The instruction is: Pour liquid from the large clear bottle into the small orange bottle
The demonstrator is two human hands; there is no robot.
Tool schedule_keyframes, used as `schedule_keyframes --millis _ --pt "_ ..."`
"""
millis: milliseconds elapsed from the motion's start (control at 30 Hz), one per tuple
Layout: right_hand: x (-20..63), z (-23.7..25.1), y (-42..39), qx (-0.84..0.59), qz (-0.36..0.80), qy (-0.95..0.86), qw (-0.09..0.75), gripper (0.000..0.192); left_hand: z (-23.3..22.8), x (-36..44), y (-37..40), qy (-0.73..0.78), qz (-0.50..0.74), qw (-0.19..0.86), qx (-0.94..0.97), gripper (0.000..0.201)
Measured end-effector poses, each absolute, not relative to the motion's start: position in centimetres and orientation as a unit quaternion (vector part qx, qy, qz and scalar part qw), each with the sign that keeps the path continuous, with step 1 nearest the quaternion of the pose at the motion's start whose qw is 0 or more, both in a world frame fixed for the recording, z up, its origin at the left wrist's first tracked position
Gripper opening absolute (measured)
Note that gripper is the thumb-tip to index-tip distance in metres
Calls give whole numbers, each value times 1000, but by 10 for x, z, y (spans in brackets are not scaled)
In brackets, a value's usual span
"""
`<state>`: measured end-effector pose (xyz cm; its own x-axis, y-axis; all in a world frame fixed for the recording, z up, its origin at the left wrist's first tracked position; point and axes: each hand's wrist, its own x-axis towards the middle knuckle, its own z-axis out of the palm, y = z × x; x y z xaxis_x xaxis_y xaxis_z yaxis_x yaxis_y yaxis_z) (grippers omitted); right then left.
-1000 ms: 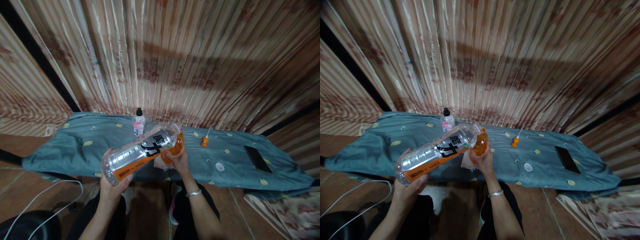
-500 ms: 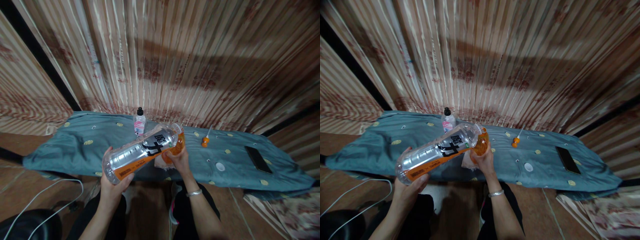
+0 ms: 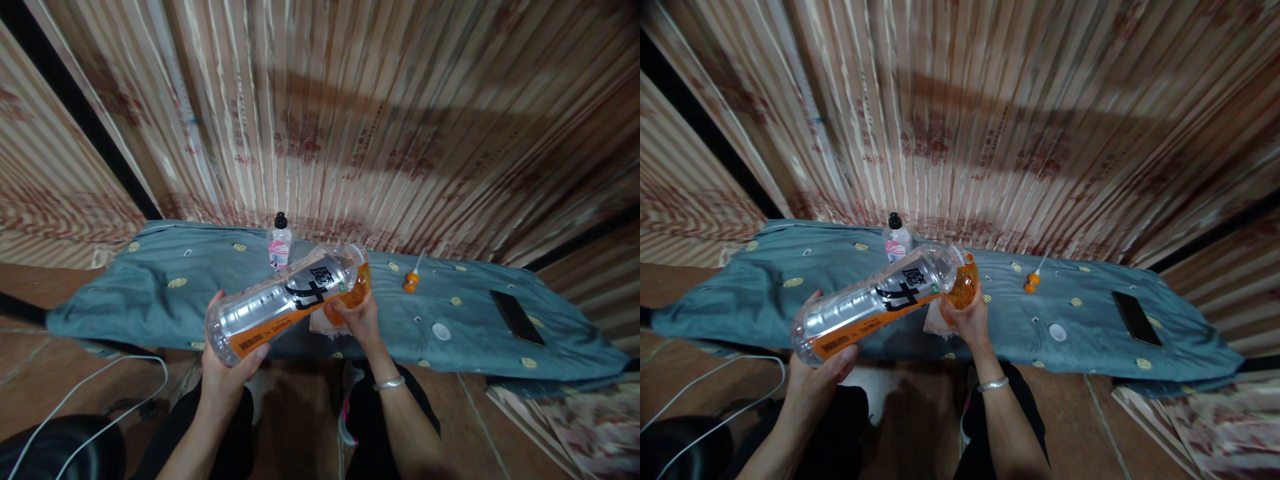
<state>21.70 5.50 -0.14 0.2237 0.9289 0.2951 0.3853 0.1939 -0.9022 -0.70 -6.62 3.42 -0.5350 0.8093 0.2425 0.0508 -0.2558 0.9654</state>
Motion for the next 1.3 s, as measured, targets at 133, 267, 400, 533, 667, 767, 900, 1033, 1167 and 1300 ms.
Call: schedule_keyframes --millis 133,267,400,533,667,767,900,1033,1167,1300 --pt "217 -4 56 -580 251 -569 526 61 35 -7 -66 541 684 280 402 109" --pt "217 -4 56 -583 249 -569 524 64 35 -6 -67 546 686 274 396 107" --pt "217 -2 56 -586 251 -568 521 65 36 -6 -67 551 684 280 388 105" --pt "217 -1 55 -571 265 -572 526 65 37 -6 -67 545 684 283 394 104" --pt "217 0 54 -574 261 -575 521 65 36 -7 -67 555 676 271 401 99" --pt "217 0 55 -574 260 -574 522 65 36 -7 -67 554 678 269 402 99" --pt "217 0 55 -567 258 -576 530 64 37 -7 -67 556 676 270 402 100" --pt "217 -1 55 -563 255 -579 532 65 37 -6 -67 554 679 275 396 99" --pt "217 -2 55 -574 262 -567 529 64 37 -5 -67 546 687 280 389 104" --pt "217 -2 56 -579 257 -570 523 61 37 -6 -67 548 683 276 396 106"
